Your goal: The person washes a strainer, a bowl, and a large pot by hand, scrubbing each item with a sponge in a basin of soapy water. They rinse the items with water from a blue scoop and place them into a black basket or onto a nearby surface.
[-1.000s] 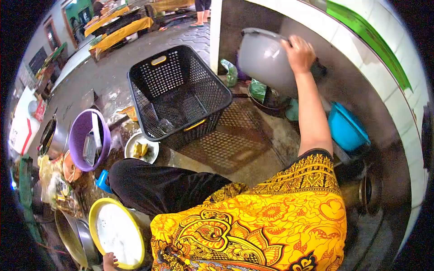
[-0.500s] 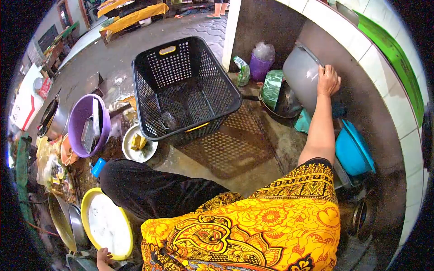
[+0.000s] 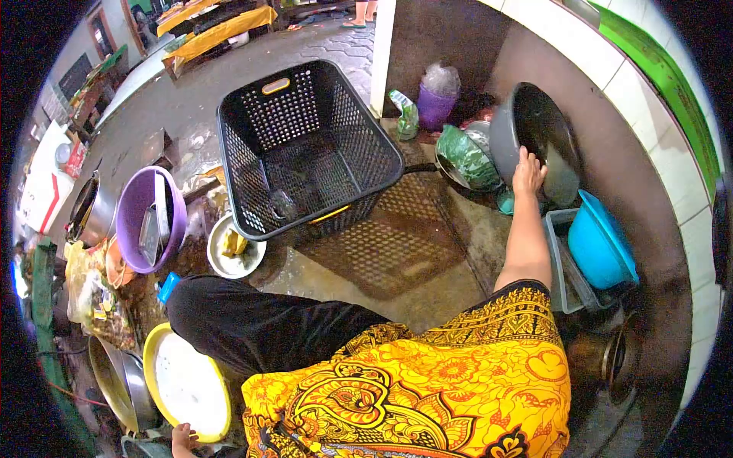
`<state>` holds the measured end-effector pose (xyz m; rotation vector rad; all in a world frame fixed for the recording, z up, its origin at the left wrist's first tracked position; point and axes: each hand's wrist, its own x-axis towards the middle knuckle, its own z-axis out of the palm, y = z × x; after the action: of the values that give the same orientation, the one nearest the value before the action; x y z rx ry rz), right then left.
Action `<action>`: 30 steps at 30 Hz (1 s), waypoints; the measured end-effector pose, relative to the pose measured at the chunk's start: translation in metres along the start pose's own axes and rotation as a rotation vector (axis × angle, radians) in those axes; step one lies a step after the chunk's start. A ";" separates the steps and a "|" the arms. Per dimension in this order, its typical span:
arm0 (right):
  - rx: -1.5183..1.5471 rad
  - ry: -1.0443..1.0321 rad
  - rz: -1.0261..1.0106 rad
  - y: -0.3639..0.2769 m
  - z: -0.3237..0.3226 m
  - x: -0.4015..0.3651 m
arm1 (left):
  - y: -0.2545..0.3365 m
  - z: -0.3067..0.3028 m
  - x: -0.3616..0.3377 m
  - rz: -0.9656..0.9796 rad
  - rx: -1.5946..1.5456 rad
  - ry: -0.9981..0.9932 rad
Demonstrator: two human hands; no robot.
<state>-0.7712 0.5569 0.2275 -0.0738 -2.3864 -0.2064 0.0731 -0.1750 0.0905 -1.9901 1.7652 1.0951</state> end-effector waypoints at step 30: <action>0.083 0.126 0.067 -0.053 -0.049 -0.033 | -0.055 -0.040 0.075 0.122 0.003 -0.070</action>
<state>-0.7199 0.4962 0.2339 -0.0989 -2.2599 -0.0777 0.1368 -0.2433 0.0515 -1.8393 1.8720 1.1833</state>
